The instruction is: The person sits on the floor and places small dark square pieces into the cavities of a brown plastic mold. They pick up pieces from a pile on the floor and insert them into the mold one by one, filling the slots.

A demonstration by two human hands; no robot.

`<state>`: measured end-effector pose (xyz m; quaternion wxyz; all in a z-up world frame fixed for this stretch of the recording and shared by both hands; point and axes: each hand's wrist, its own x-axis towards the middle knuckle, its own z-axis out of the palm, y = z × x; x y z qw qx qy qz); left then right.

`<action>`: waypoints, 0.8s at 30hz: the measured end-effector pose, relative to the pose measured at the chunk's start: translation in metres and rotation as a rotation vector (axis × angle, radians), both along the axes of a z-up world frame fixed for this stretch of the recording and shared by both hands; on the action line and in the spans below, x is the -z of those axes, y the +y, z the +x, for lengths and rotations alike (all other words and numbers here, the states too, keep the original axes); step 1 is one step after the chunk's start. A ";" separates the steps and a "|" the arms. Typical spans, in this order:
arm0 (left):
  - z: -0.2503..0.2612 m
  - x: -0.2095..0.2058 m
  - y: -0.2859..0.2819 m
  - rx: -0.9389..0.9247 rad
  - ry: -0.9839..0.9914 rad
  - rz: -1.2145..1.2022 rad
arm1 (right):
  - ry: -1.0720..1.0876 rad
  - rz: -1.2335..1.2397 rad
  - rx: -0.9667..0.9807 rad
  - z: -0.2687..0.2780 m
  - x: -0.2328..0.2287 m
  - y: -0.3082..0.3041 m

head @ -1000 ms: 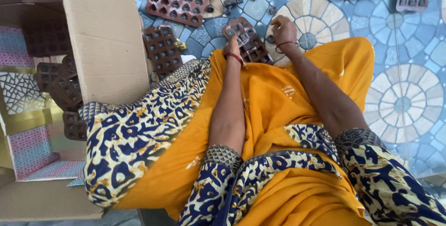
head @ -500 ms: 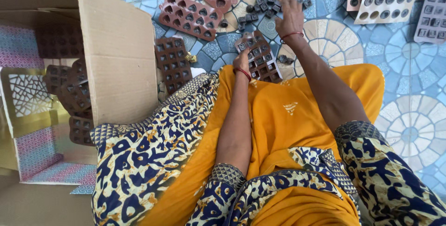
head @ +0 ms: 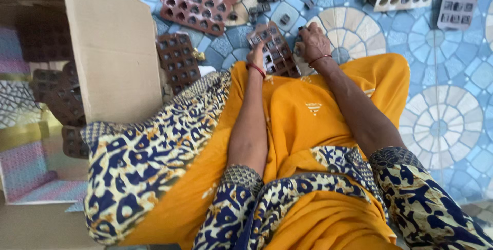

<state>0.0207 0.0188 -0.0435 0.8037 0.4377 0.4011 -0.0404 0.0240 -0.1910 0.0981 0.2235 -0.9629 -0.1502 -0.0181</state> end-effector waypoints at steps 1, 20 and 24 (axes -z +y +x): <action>0.001 -0.002 0.002 0.018 -0.033 0.039 | -0.030 0.037 0.034 -0.012 -0.005 -0.003; -0.004 -0.028 -0.003 0.265 -0.102 -0.319 | 0.359 1.042 0.212 -0.053 0.045 0.040; -0.009 -0.028 -0.008 0.310 -0.054 -0.253 | 0.291 0.850 0.282 -0.065 0.018 0.046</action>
